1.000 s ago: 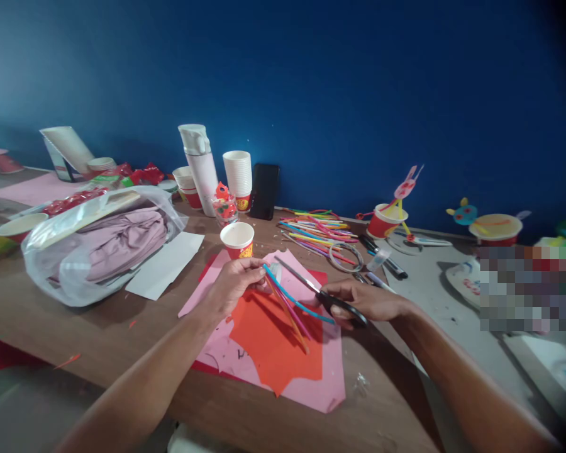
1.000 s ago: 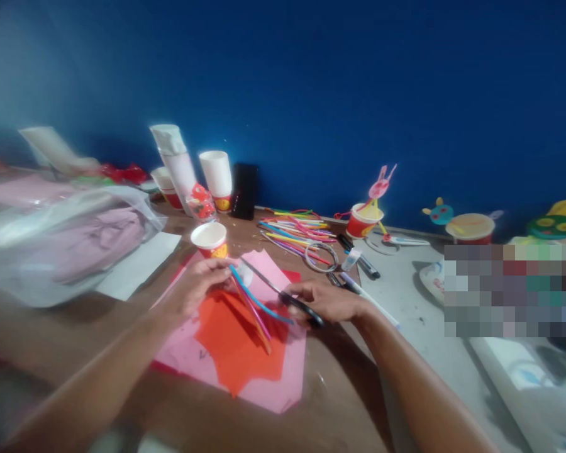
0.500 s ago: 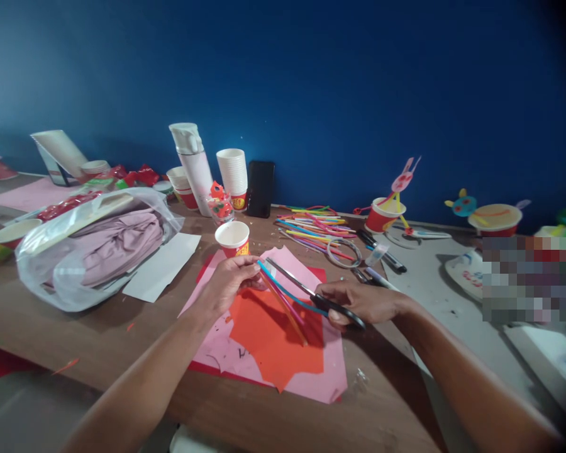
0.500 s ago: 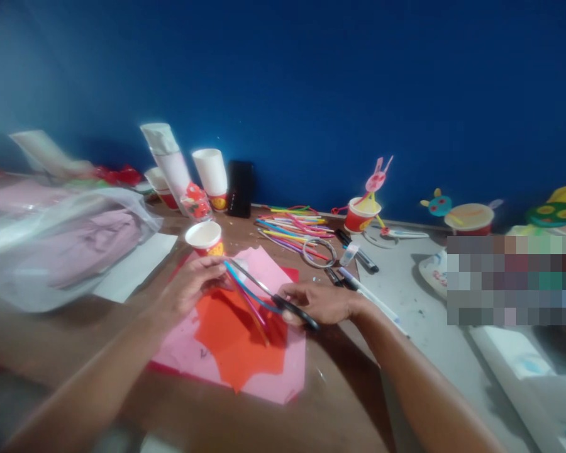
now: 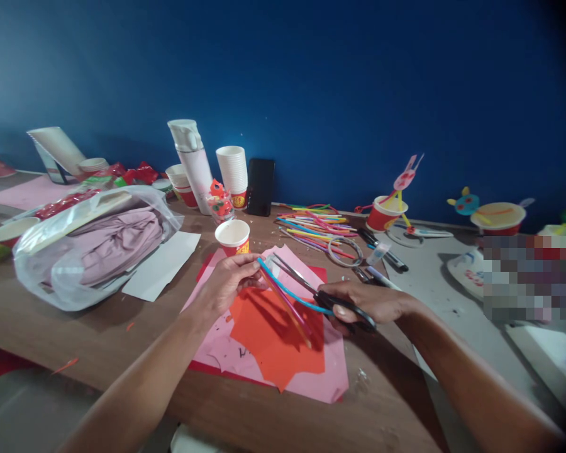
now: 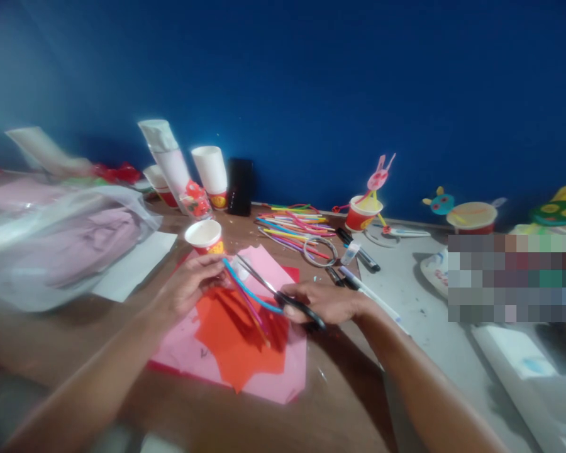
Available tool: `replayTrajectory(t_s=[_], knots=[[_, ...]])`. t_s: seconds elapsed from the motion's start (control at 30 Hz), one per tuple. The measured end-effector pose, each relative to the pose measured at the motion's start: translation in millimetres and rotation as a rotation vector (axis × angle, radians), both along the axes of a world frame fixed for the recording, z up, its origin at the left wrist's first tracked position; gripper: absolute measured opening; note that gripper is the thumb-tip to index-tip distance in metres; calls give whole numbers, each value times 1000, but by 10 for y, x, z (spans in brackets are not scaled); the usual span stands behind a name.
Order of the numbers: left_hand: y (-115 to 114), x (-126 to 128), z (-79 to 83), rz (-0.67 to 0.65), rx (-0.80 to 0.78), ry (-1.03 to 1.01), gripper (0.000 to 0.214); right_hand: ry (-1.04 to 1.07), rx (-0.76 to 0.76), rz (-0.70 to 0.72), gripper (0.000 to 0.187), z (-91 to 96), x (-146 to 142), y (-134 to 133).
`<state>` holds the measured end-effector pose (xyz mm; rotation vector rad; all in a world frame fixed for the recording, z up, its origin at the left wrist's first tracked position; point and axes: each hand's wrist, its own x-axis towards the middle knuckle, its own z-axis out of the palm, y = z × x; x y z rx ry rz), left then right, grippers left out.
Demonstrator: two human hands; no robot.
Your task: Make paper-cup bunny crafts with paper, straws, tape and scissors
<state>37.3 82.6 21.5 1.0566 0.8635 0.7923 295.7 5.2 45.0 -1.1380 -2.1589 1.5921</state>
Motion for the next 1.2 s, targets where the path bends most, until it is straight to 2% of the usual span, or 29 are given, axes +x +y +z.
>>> replayTrajectory(t_s=[0.13,0.23,0.37,0.5,0.7,0.87,1.2], knots=[[-9,0,22,14,-16,-23,15,62,-122,12,48,8,-17,-16],[-2,-10,14,16,-33,-51,14,72,-147,0,48,-19,-26,-21],[2,-14,-10,-7,-54,-61,13,53,-83,2,49,-19,-49,-11],[-32,22,5,-2,-94,-56,12,-7,57,0,48,18,-99,1],[-77,80,38,-19,-139,-87,8,-130,200,-60,38,11,-217,-26],[-86,96,18,-2,-147,-89,12,-212,204,-141,31,-6,-310,-87],[-94,101,21,1,-144,-85,11,-245,173,-243,36,-10,-399,-101]])
